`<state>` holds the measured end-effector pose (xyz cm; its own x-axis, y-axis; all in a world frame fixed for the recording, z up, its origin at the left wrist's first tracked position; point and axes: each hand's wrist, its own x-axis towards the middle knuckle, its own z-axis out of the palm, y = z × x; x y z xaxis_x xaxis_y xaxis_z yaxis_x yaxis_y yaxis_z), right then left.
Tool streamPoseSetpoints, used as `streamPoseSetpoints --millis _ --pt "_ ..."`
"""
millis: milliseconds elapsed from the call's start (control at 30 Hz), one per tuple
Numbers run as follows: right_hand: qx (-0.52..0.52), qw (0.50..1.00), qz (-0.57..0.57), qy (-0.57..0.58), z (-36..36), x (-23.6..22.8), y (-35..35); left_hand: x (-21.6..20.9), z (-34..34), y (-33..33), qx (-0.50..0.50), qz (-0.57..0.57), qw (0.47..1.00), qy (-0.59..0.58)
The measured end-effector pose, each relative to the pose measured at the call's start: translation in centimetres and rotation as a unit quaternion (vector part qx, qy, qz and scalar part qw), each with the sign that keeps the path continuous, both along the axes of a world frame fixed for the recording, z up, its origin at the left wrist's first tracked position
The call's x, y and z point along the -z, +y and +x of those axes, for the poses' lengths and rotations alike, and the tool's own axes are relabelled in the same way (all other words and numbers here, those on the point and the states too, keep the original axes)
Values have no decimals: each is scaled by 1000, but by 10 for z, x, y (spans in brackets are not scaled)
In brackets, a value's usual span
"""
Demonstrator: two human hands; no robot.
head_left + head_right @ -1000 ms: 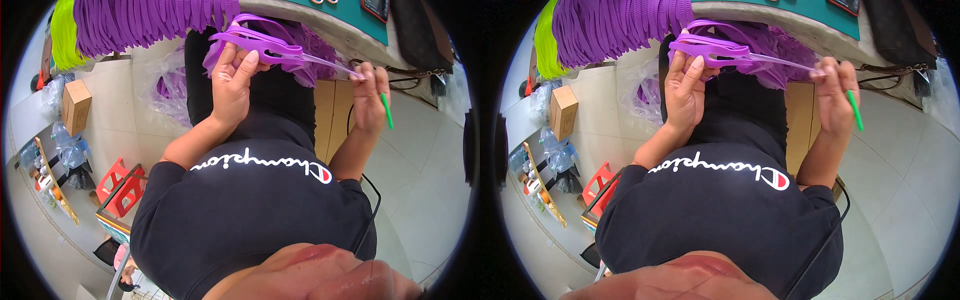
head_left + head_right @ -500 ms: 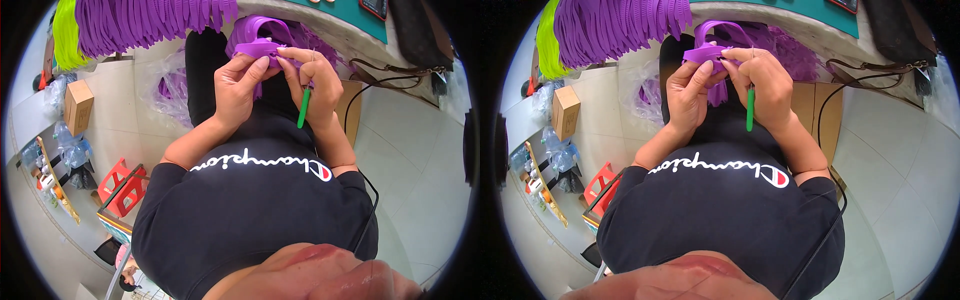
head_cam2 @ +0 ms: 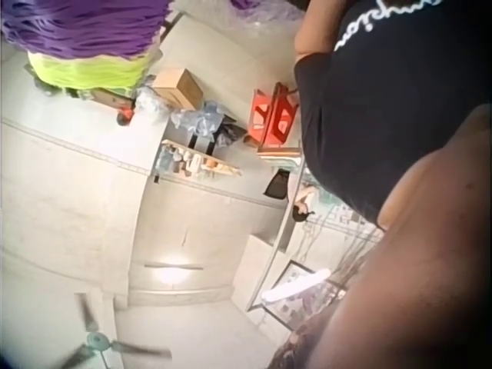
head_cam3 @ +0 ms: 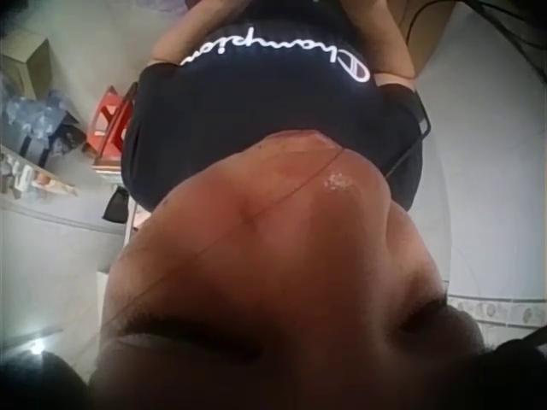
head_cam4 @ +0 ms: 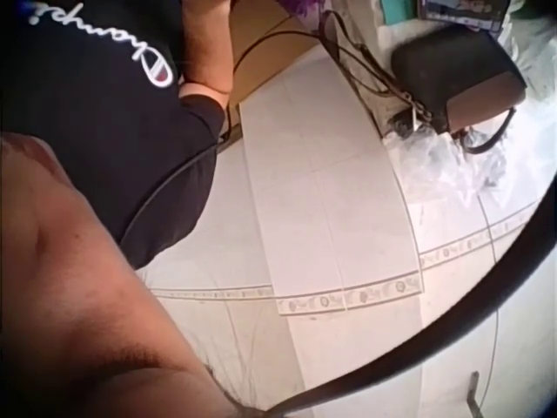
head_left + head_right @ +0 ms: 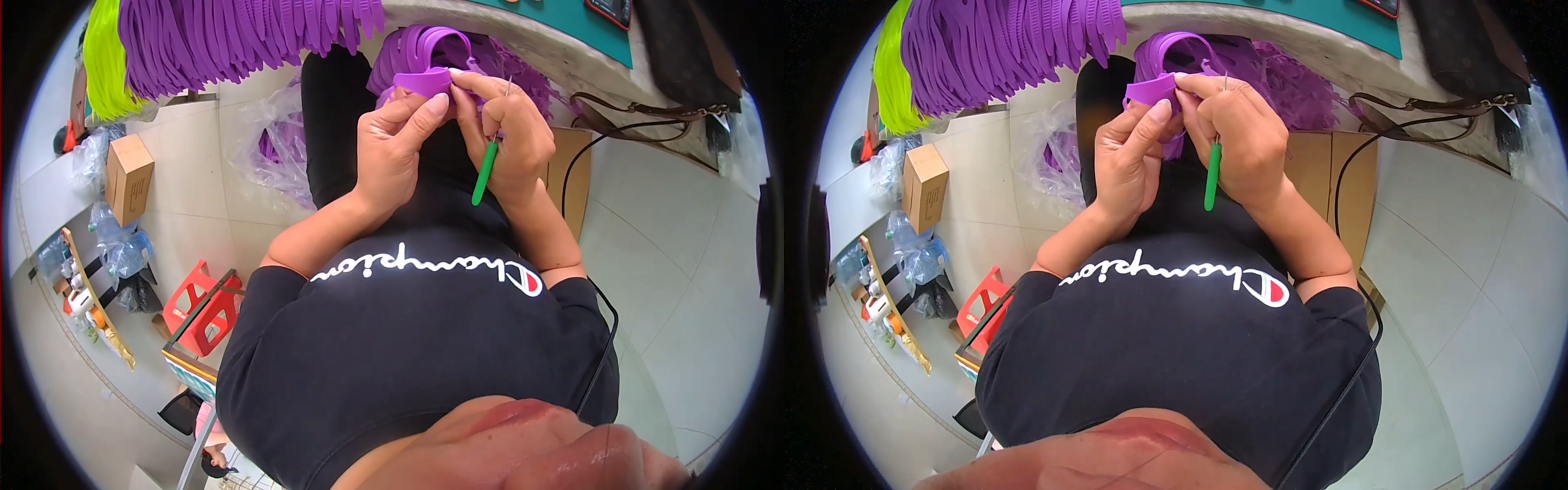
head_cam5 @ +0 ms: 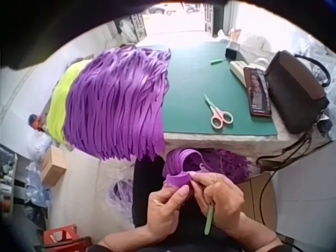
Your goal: The person is gathering and organizing purple plastic fringe strips at a factory workbench using a crochet hook tool.
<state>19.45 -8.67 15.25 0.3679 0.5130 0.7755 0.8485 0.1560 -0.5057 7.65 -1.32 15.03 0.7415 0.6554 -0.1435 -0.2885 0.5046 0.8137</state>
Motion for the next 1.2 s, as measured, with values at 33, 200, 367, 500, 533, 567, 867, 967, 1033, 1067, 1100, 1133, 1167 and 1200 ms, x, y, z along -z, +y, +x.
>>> streamPoseSetpoints --millis 33,200,367,500,533,567,867,967,1033,1067,1100,1133,1167,1200 --pt "1 1000 -3 2 0 0 0 1 -1 0 4 -10 1000 4" --pt "6 1000 0 13 -3 -3 0 5 -2 0 3 -17 1000 -1" --pt "5 1000 -1 25 -3 -2 0 4 -1 -1 -16 23 999 22" --pt "65 996 -14 55 -2 -4 -5 3 1 0 -11 -11 1000 11" --pt "99 991 -46 73 0 -6 -8 0 2 0 -22 -30 999 -6" --pt "130 986 -39 92 3 -5 -10 -2 2 0 -33 -49 998 -23" --pt "382 923 -40 10 88 6 -82 1 2 14 -78 -116 989 -43" --pt "499 865 -22 -43 130 14 -137 15 -7 25 -81 -139 985 -60" --pt "565 820 -22 -87 162 21 -193 23 -9 32 -86 -175 978 -75" --pt "589 804 -14 -82 171 20 -217 26 -11 35 -86 -175 978 -76" --pt "615 783 -16 -96 172 14 -227 28 -12 37 -83 -197 973 -91" --pt "639 761 -19 -111 173 9 -236 30 -13 38 -80 -218 967 -105" --pt "640 760 -17 -113 179 9 -252 21 -10 35 -86 -218 968 -93" --pt "681 722 -26 -119 188 11 -271 21 -9 36 -84 -218 968 -95"
